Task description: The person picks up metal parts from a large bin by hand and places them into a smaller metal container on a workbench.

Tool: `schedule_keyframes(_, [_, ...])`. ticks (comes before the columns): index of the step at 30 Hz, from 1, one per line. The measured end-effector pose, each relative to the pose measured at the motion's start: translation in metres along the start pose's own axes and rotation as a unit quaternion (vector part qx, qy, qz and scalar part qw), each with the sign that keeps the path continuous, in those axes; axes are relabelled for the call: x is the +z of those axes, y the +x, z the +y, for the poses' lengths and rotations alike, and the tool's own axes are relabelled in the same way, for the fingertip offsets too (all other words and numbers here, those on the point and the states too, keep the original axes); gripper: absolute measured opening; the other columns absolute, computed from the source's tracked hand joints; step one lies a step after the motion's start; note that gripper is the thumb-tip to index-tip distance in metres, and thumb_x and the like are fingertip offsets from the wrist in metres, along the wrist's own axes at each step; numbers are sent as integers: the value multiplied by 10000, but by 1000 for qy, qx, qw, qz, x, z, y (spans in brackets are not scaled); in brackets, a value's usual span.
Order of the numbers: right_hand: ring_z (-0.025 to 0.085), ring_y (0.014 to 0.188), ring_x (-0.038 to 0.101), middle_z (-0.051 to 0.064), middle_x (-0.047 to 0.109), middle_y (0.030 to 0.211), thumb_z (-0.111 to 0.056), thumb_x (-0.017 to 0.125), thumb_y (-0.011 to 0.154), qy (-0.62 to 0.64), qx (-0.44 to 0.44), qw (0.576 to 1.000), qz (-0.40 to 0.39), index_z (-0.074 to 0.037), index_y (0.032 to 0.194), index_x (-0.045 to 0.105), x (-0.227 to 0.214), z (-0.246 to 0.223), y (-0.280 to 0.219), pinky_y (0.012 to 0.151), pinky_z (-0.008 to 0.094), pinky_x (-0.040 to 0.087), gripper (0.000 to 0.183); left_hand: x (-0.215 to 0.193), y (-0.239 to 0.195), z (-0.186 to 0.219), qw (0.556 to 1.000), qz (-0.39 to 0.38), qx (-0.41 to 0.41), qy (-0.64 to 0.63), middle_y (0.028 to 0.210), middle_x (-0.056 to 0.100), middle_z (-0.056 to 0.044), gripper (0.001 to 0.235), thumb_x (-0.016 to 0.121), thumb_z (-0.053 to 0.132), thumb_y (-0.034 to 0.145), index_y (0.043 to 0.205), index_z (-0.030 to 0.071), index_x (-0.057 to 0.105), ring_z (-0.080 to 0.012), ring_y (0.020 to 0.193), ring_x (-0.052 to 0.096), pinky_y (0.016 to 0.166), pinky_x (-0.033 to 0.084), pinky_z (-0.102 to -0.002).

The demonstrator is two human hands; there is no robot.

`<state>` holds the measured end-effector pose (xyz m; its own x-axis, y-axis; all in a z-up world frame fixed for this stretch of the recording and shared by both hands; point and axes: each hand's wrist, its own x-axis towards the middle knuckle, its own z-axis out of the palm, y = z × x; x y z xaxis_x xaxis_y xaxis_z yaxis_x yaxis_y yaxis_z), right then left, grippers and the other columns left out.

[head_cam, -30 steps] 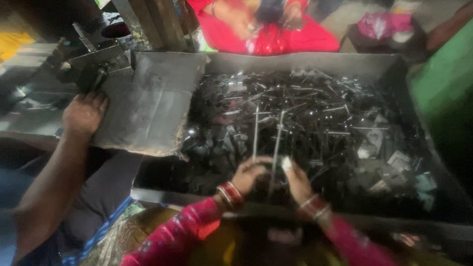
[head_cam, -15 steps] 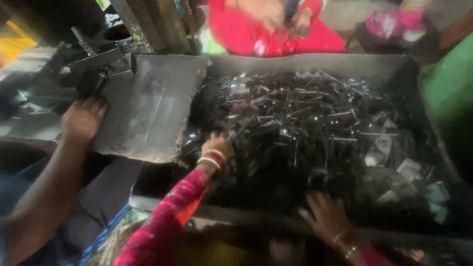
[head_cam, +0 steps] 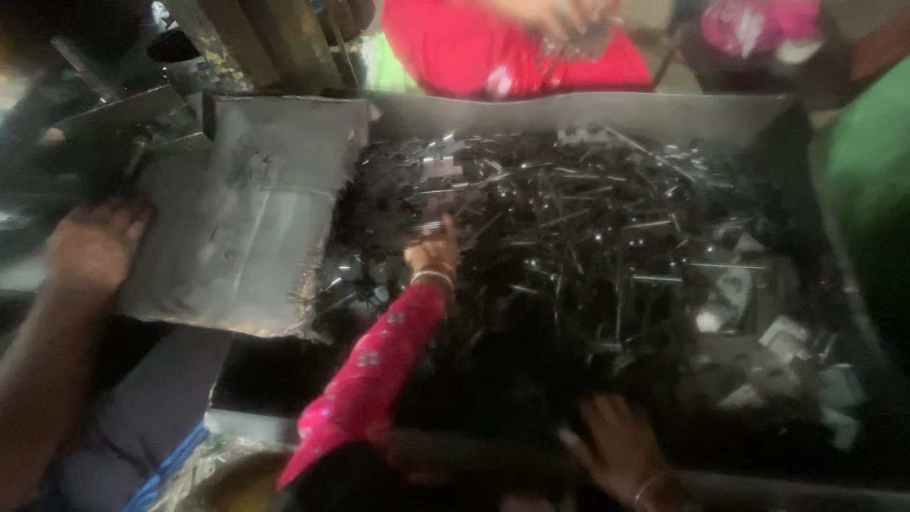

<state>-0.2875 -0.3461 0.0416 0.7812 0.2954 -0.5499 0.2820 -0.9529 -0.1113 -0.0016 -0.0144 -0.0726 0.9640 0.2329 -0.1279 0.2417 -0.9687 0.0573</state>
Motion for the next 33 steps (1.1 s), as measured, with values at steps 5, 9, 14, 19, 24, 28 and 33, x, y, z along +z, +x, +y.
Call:
schedule_keyframes(5, [271,1450,348,72,371,1565,-572,392,1012,4,5,1000,7,-91,1458,444,0,7,-5,1174,485,330,659,-18,-44,-50,998,-9,-36,58,1300,658,-170,449,539,256,1023,1469,239,490,-435,1063,695,687,558,-633])
schedule_keyframes(9, [267,1443,332,69,350,1571,-583,397,1003,14,-12,1000,5,-98,1496,381,-1,9,-8,1170,475,317,692,-24,-71,-140,993,-40,-21,112,1261,692,-164,375,583,311,980,1316,153,639,-352,1085,710,772,588,-516])
schedule_keyframes(14, [239,1450,361,43,404,1553,-616,378,994,6,-4,999,39,-125,1478,427,-4,2,-4,1198,453,310,691,-22,-94,-168,993,-68,-24,96,1212,706,-148,341,581,326,958,1209,148,729,-315,1091,704,823,588,-465])
schedule_keyframes(19, [322,1433,360,103,423,1524,-616,391,986,-4,-18,995,98,-103,1426,488,3,1,0,1184,493,297,682,-23,-96,-117,978,160,42,124,936,692,-139,525,529,329,984,1458,105,543,-287,668,731,517,572,-464])
schedule_keyframes(24, [336,1466,307,147,347,1564,-625,372,1024,13,22,998,-49,-62,1468,431,-3,4,10,1206,518,274,720,-1,-35,12,997,8,18,78,1213,705,-117,360,530,327,1019,1307,157,662,-309,1012,714,677,571,-524])
schedule_keyframes(28, [309,1431,395,143,436,1501,-624,405,1006,22,6,1000,5,-58,1455,445,3,9,12,1192,515,319,724,17,-2,58,998,-14,-51,22,1321,610,-178,832,612,309,884,1620,187,243,-397,1029,693,643,567,-604])
schedule_keyframes(33, [303,1350,555,129,575,1427,-580,512,940,75,50,995,34,-121,1406,539,49,29,19,1182,447,423,654,30,-16,51,992,-24,16,125,1311,705,-112,552,603,282,1016,1538,170,463,-349,1076,727,676,547,-613])
